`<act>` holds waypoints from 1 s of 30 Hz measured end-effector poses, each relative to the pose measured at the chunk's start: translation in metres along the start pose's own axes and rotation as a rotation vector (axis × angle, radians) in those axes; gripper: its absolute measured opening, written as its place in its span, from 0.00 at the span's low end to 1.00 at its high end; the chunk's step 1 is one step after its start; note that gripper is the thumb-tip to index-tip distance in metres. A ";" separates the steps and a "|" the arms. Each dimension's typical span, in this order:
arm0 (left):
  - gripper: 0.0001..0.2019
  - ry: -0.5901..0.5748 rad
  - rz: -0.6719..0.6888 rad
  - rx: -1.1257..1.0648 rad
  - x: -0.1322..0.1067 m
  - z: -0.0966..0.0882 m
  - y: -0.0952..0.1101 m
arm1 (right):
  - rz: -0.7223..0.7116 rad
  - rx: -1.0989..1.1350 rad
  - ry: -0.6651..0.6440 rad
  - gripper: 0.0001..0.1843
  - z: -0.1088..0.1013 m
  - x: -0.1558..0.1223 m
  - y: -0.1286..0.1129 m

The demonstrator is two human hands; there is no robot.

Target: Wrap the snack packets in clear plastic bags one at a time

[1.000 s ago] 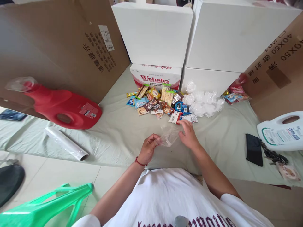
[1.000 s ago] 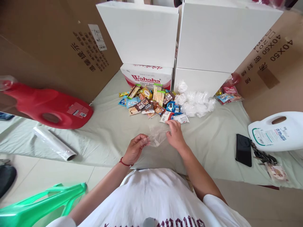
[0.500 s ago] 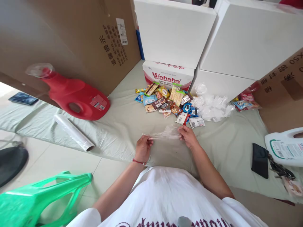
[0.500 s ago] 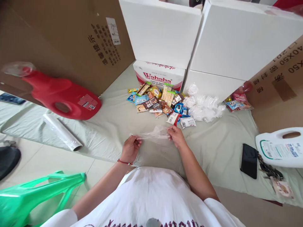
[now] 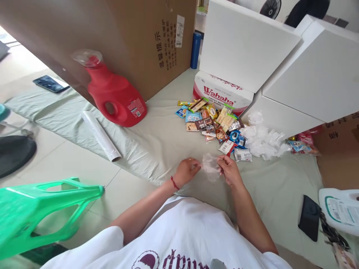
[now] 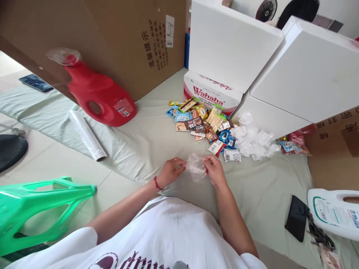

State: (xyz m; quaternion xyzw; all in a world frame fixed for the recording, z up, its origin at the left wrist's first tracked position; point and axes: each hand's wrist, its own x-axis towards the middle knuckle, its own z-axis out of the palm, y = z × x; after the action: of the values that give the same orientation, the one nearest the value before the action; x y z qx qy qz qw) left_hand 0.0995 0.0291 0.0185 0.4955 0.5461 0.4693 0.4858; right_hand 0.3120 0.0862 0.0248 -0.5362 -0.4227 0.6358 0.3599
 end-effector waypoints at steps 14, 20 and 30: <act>0.21 0.352 -0.264 -0.265 -0.010 -0.017 -0.027 | -0.011 0.062 0.177 0.26 -0.017 -0.014 0.019; 0.21 0.270 -0.261 -0.304 -0.026 -0.028 -0.009 | -0.061 0.037 0.154 0.26 -0.024 -0.024 0.016; 0.21 0.171 -0.188 0.180 -0.011 -0.061 -0.013 | -0.187 -0.272 0.011 0.24 -0.042 -0.015 0.042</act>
State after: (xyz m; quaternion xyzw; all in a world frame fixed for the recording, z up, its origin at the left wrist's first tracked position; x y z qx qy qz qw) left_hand 0.0385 0.0150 0.0116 0.4420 0.6692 0.4116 0.4330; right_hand 0.3553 0.0629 -0.0110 -0.5418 -0.5509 0.5336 0.3437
